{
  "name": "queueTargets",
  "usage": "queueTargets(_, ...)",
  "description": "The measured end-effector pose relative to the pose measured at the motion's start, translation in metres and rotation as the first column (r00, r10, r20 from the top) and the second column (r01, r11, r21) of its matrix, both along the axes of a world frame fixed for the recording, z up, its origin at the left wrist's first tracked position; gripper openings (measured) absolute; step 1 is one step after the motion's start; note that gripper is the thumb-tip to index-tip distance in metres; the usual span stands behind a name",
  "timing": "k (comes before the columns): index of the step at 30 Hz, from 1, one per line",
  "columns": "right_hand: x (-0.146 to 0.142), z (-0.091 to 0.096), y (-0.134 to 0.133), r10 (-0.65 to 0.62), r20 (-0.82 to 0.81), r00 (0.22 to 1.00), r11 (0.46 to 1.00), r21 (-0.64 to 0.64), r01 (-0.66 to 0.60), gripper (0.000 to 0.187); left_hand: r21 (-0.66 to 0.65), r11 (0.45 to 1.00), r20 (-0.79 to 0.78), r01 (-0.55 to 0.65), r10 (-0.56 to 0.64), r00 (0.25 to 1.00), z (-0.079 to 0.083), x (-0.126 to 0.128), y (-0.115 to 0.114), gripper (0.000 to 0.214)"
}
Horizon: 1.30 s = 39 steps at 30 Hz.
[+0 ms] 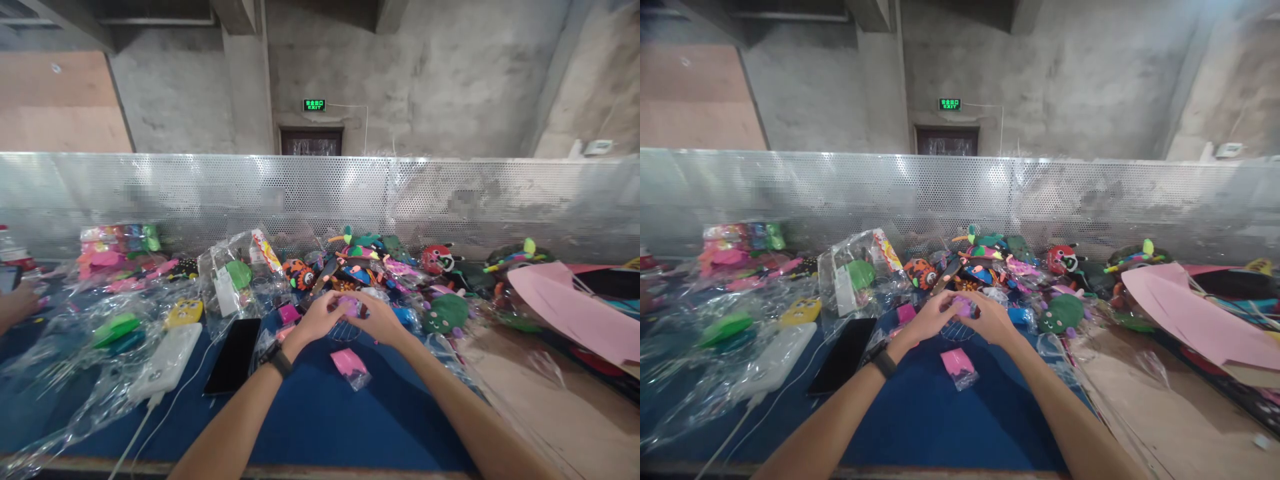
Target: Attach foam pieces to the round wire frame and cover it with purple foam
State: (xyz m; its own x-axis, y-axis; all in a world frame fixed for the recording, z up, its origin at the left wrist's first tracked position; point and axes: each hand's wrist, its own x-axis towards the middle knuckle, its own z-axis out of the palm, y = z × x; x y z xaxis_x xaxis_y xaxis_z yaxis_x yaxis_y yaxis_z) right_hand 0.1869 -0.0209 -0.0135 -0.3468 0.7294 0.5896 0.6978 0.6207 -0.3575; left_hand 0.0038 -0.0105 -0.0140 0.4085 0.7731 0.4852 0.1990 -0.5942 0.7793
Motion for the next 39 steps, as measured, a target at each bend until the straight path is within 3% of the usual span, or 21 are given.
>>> queueTargets(7,0.001,0.001,-0.001,0.021,0.014,1.000,0.999,-0.029,-0.020,0.049,-0.006,0.999,-0.041,0.038,-0.039,0.998,0.004,0.001,-0.003,0.044)
queueTargets(14,-0.002,0.004,-0.005,-0.077,0.049,0.996,0.993,-0.082,0.081,0.043,0.055,0.997,-0.100,-0.057,0.062,0.993,0.005,-0.001,-0.003,0.041)
queueTargets(22,0.001,0.008,-0.002,-0.098,0.124,0.987,0.995,-0.012,0.101,0.030,0.066,0.993,-0.090,-0.101,0.107,0.990,0.006,-0.004,0.005,0.036)
queueTargets(25,0.002,0.010,-0.003,-0.076,0.064,0.995,0.997,-0.010,0.077,0.029,0.084,0.988,-0.096,-0.130,0.138,0.986,0.004,-0.006,0.006,0.038)
queueTargets(30,0.002,0.014,-0.004,-0.012,-0.204,0.979,1.000,-0.023,0.007,0.028,0.072,0.986,-0.120,-0.149,0.157,0.980,0.001,-0.008,0.008,0.039)
queueTargets(34,0.005,0.016,0.002,-0.005,-0.509,0.861,0.998,-0.061,-0.030,0.032,0.113,0.981,-0.172,-0.159,0.176,0.969,0.002,-0.009,0.008,0.035)
queueTargets(39,0.016,0.016,0.016,-0.147,-0.830,0.539,0.979,-0.200,-0.043,0.037,0.192,0.977,-0.194,-0.088,0.125,0.973,0.001,-0.005,0.004,0.030)
